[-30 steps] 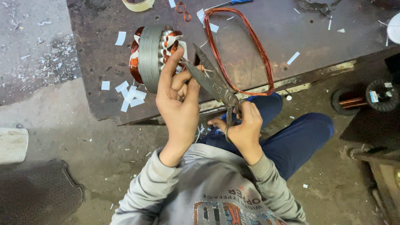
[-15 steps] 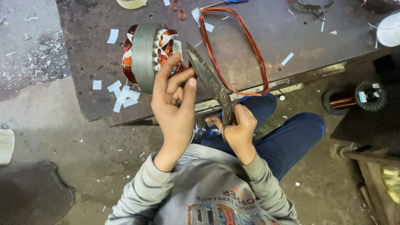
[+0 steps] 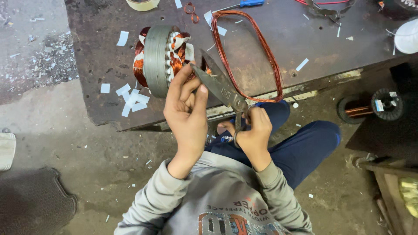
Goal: The person uses shears to cut copper wire and then winds the wire into the slots of a motor stator. The person repeatedly cuts and inserts wire segments, adjusting the stator as needed.
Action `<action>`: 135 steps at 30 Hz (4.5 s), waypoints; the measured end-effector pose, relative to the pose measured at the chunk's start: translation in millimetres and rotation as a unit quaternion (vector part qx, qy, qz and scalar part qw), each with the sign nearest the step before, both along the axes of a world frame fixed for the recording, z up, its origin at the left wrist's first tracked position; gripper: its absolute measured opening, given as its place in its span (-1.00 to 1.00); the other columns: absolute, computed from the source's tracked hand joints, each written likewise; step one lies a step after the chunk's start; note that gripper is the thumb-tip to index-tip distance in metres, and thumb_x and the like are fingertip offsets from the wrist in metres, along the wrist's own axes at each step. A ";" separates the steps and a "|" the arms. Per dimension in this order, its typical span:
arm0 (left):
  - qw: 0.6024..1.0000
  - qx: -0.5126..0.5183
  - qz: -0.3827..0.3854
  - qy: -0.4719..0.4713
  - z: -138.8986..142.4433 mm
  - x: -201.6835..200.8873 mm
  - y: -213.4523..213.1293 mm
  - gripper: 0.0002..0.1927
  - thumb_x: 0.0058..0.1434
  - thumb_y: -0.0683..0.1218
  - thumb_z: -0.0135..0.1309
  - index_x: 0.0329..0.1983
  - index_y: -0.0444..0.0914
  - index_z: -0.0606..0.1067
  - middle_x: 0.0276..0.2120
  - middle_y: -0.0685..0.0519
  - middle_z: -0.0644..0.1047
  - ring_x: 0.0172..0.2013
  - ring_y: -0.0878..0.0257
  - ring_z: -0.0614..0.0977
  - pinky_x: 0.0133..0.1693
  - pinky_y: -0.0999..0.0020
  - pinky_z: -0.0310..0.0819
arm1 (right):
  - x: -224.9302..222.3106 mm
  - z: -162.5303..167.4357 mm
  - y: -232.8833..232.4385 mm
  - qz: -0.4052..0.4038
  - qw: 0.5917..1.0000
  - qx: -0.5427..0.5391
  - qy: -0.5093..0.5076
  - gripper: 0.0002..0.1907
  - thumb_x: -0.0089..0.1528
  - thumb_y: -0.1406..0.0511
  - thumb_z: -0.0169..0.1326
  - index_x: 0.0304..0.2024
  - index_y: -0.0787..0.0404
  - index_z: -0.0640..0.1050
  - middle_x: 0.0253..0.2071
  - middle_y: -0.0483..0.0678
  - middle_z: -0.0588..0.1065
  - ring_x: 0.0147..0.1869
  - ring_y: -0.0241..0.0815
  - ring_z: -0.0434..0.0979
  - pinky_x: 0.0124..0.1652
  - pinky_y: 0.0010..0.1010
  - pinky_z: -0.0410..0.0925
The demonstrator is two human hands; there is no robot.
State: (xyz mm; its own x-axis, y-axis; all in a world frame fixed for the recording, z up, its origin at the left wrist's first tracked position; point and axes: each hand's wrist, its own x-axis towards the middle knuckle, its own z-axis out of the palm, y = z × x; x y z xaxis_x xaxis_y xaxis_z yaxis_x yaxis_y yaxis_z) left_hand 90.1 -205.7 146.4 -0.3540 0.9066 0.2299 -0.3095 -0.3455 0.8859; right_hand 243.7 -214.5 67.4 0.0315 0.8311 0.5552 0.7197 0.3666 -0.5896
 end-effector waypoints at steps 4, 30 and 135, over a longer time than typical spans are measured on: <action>0.994 -0.016 0.046 0.094 1.3 3.9 -0.4 -0.52 0.39 -0.33 0.11 0.37 -0.40 0.37 0.00 -0.02 0.62 -0.45 0.59 0.23 -0.41 0.63 0.09 | 5.9 -9.6 -5.9 0.018 1.000 0.022 -0.006 -0.36 -0.06 0.11 0.55 -0.48 0.26 0.32 -0.53 -0.03 0.25 -0.45 0.00 0.26 -0.40 -0.22 0.16; 1.000 0.009 -0.010 0.010 -11.1 -0.4 -0.9 -0.53 0.45 -0.36 -0.01 0.41 -0.46 0.28 0.09 -0.09 0.58 0.07 0.33 0.60 0.07 0.52 0.48 | 15.7 11.6 -0.1 0.026 0.999 0.014 -0.038 -0.31 -0.12 0.06 0.58 -0.46 0.28 0.33 -0.53 -0.02 0.25 -0.46 0.01 0.25 -0.40 -0.22 0.18; 0.979 -0.019 0.099 0.180 12.4 -13.3 -11.0 -0.82 0.48 -0.23 0.07 0.10 -0.32 0.57 -0.04 -0.01 0.65 -0.08 0.34 0.66 -0.04 0.45 0.55 | 16.7 13.6 -111.6 0.291 0.587 -0.513 0.554 -0.22 0.05 -0.28 0.27 -0.36 0.31 0.42 -0.54 -0.17 0.34 -0.59 -0.45 0.23 -0.60 -0.59 0.10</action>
